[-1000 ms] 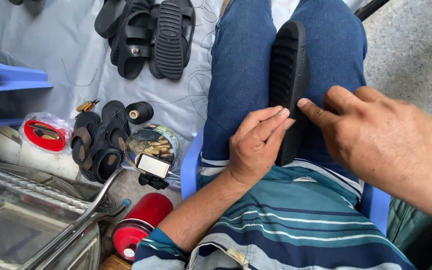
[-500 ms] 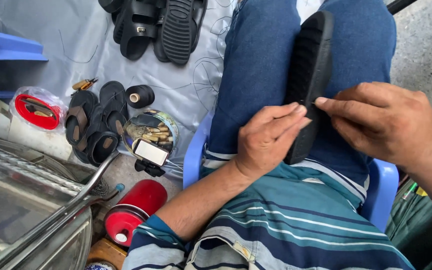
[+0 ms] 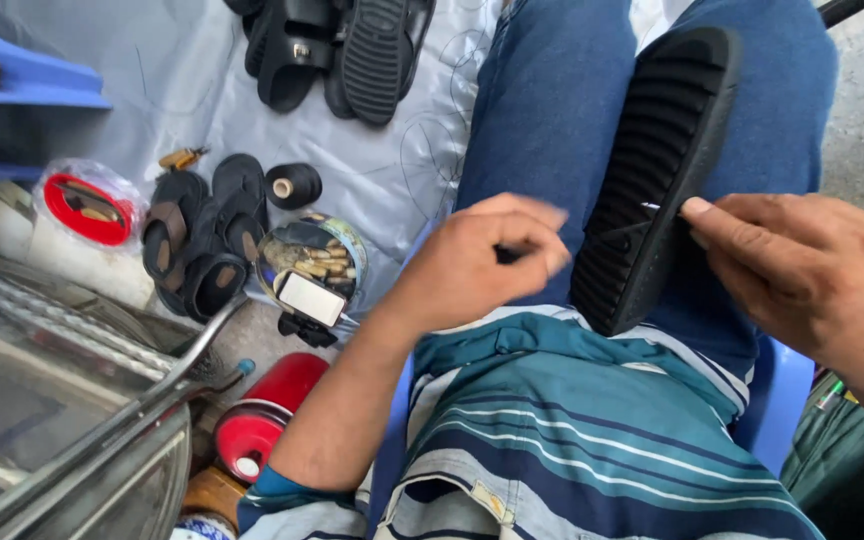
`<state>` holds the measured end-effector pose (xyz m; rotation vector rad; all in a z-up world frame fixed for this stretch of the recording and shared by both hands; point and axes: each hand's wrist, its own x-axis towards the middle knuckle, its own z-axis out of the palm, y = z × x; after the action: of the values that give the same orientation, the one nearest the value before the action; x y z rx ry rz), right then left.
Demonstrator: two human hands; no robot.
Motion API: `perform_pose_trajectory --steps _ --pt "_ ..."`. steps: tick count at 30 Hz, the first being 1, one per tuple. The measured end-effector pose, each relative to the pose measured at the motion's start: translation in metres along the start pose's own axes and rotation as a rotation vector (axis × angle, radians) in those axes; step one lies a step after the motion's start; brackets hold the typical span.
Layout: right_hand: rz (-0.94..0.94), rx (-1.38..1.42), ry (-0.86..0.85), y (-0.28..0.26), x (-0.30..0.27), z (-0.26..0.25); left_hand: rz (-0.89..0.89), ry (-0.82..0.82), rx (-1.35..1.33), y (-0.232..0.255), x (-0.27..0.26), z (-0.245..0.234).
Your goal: Hand-sewing a sandal sole using a stitching awl and thread
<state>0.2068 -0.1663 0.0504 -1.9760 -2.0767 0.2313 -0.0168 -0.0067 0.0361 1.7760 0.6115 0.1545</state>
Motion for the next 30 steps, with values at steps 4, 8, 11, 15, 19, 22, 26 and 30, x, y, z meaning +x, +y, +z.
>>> perform_pose_trajectory --steps 4,8,11,15,19,22,26,30 --pt "-0.018 -0.219 -0.068 0.002 0.001 -0.003 0.075 -0.200 -0.876 0.012 0.005 0.016" --pt "-0.064 -0.236 -0.086 0.001 0.004 -0.007 0.006 -0.074 -0.385 0.021 0.022 0.024" --pt "-0.051 -0.164 -0.074 -0.002 0.007 -0.009 -0.019 0.098 0.233 0.028 0.031 0.026" --pt "-0.033 -0.269 -0.098 -0.003 0.005 -0.004 0.037 -0.133 0.516 0.045 0.031 0.026" --pt "0.052 -0.343 -0.382 0.002 0.004 -0.017 0.000 -0.261 0.632 0.042 0.036 0.017" --pt "0.272 -0.051 -0.384 0.053 -0.036 -0.010 0.067 -0.214 0.599 0.039 0.028 0.010" --pt "0.275 0.103 -0.274 0.037 -0.029 -0.030 0.242 0.039 0.526 0.032 0.032 0.036" --pt "0.233 -0.058 -0.461 0.038 -0.027 -0.030 0.316 0.157 0.451 0.029 0.035 0.050"
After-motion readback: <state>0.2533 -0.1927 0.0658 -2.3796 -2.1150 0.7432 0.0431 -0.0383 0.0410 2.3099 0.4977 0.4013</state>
